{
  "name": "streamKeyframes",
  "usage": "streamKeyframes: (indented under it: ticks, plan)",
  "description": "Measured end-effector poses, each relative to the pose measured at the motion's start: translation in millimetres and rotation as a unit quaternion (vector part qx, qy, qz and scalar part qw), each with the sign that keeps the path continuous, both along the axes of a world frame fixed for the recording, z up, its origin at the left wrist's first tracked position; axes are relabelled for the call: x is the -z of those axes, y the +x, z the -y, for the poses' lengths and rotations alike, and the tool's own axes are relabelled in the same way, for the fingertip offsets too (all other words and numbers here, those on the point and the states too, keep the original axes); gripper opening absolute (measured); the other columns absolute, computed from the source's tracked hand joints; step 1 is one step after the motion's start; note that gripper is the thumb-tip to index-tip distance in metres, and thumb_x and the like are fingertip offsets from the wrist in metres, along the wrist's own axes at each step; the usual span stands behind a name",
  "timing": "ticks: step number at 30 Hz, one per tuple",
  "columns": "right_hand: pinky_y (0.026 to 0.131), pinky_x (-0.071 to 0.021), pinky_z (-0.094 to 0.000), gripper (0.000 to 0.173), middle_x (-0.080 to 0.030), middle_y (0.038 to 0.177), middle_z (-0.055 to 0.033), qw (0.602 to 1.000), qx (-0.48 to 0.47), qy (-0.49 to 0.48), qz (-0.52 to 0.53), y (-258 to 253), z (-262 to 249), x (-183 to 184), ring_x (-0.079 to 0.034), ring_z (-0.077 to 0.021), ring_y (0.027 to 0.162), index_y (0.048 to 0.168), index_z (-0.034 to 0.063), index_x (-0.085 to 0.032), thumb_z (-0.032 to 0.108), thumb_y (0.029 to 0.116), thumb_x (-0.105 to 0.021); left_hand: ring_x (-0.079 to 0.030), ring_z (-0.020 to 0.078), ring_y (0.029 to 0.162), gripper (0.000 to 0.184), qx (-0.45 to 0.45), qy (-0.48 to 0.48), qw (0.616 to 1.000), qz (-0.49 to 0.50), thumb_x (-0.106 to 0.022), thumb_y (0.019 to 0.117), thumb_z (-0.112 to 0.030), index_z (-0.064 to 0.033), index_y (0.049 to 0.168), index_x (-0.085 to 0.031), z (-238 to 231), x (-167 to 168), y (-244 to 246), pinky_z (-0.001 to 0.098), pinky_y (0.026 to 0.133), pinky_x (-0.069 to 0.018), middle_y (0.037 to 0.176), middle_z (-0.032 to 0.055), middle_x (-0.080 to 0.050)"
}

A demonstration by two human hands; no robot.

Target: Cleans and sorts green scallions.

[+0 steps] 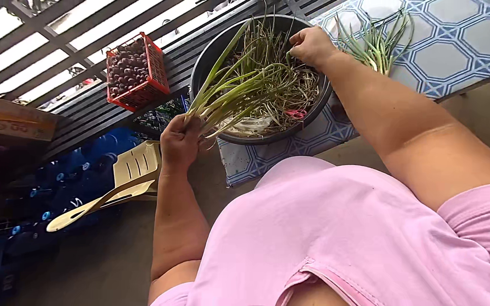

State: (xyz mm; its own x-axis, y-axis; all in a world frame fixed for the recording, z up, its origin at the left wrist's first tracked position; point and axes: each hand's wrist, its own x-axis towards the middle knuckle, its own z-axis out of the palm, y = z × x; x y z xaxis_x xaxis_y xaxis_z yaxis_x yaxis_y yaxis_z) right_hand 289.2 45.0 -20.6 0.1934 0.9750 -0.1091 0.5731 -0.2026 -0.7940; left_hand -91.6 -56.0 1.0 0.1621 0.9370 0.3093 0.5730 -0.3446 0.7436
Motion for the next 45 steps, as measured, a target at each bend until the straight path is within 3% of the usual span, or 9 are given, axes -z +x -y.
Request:
streamKeyframes:
  ticks: [7,10,17,23,29,35,38,41,45]
  plan:
    - [0.089,-0.0503,-0.0572,0.052,-0.071,0.1,-0.0156,0.984,-0.163,-0.021,0.07,-60.3,22.8,-19.1,-0.067,-0.0308,0.098,0.101,0.004,-0.075,0.053,0.1017,-0.059,-0.059,-0.0065,0.072,0.019,-0.003,0.028,1.0,-0.003,-0.059,0.104,-0.022,-0.0041,0.108,-0.064,-4.2,-8.1,4.6,0.0151,0.069,-0.0524,0.084,-0.0066,-0.063]
    - [0.09,-0.0508,-0.0567,0.029,-0.071,0.102,-0.0163,0.989,-0.139,0.001,0.05,-63.2,16.3,-12.1,-0.068,-0.0313,0.099,0.102,0.0027,-0.075,0.03,0.1001,-0.064,-0.06,-0.0063,0.074,0.019,-0.009,0.044,0.999,-0.012,-0.059,0.1042,-0.021,-0.0034,0.11,-0.065,-4.7,-12.2,1.1,0.0154,0.071,-0.0529,0.087,-0.005,-0.064]
    - [0.099,-0.0473,-0.0639,0.038,-0.069,0.118,-0.0235,0.996,0.048,-0.071,0.003,15.1,-8.9,20.2,-0.065,-0.0391,0.113,0.116,-0.0013,-0.072,0.03,0.0937,-0.074,-0.059,-0.0048,0.071,0.018,-0.083,0.066,0.994,-0.026,-0.058,0.1056,-0.026,-0.0093,0.111,-0.062,5.5,-10.8,-52.6,0.0177,0.067,-0.0538,0.086,-0.0062,-0.061]
    - [0.104,-0.0417,-0.07,0.057,-0.064,0.129,-0.03,0.976,-0.037,-0.138,0.163,11.7,-5.7,13.4,-0.058,-0.0459,0.127,0.121,-0.0036,-0.07,0.05,0.1008,-0.062,-0.057,-0.0021,0.065,0.02,-0.112,0.061,0.991,-0.04,-0.056,0.1064,-0.031,-0.0124,0.109,-0.062,10.4,-13.4,-63.2,0.0197,0.063,-0.0524,0.082,-0.0055,-0.059]
    - [0.109,-0.0379,-0.0626,0.036,-0.066,0.133,-0.017,0.957,-0.167,0.141,0.189,-31.9,0.7,-34.4,-0.056,-0.0372,0.131,0.133,0.0102,-0.069,0.025,0.1038,-0.056,-0.06,-0.0027,0.066,0.018,-0.063,0.055,0.996,-0.023,-0.057,0.1061,-0.03,-0.0139,0.111,-0.062,10.3,-16.9,-45.5,0.0194,0.063,-0.0541,0.083,-0.0072,-0.061]
    - [0.107,-0.0338,-0.0598,0.029,-0.071,0.127,-0.0119,0.927,-0.237,0.165,0.238,-48.0,-4.2,-40.7,-0.056,-0.0348,0.129,0.121,0.015,-0.076,0.019,0.102,-0.055,-0.06,-0.0036,0.067,0.018,-0.035,0.079,0.996,-0.03,-0.057,0.1058,-0.03,-0.013,0.107,-0.062,9.1,-19.0,-35.3,0.0182,0.064,-0.054,0.083,-0.0068,-0.06]
    - [0.101,-0.0388,-0.0606,0.028,-0.073,0.111,-0.0147,0.956,-0.196,0.114,0.186,-48.1,-2.7,-42.9,-0.064,-0.0334,0.116,0.108,0.0088,-0.077,0.022,0.1003,-0.054,-0.06,-0.0032,0.07,0.018,-0.028,0.083,0.995,-0.05,-0.058,0.1059,-0.028,-0.0109,0.109,-0.063,11.5,-17.3,-32.9,0.0179,0.067,-0.0538,0.086,-0.0047,-0.062]
    - [0.07,-0.0446,-0.0491,0.028,-0.06,0.074,-0.007,0.993,-0.024,0.114,0.01,-51.2,-5.5,-35.6,-0.059,-0.0222,0.075,0.072,0.0063,-0.062,0.024,0.0933,-0.058,-0.061,0.0009,0.071,0.017,-0.005,0.06,0.995,-0.078,-0.059,0.105,-0.022,-0.0072,0.11,-0.065,16.0,-14.4,-16.6,0.0213,0.067,-0.0541,0.088,0.0015,-0.065]
    - [0.076,-0.0468,-0.0457,0.024,-0.062,0.084,-0.0081,0.983,0.13,0.079,-0.106,-51.8,-15.7,-24.5,-0.06,-0.0202,0.082,0.08,0.0051,-0.062,0.023,0.0967,-0.06,-0.062,-0.0033,0.082,0.021,0.049,0.032,0.995,-0.076,-0.061,0.1022,-0.018,-0.0006,0.111,-0.069,11.4,-5.2,13.4,0.0175,0.079,-0.0526,0.095,0.0034,-0.07]
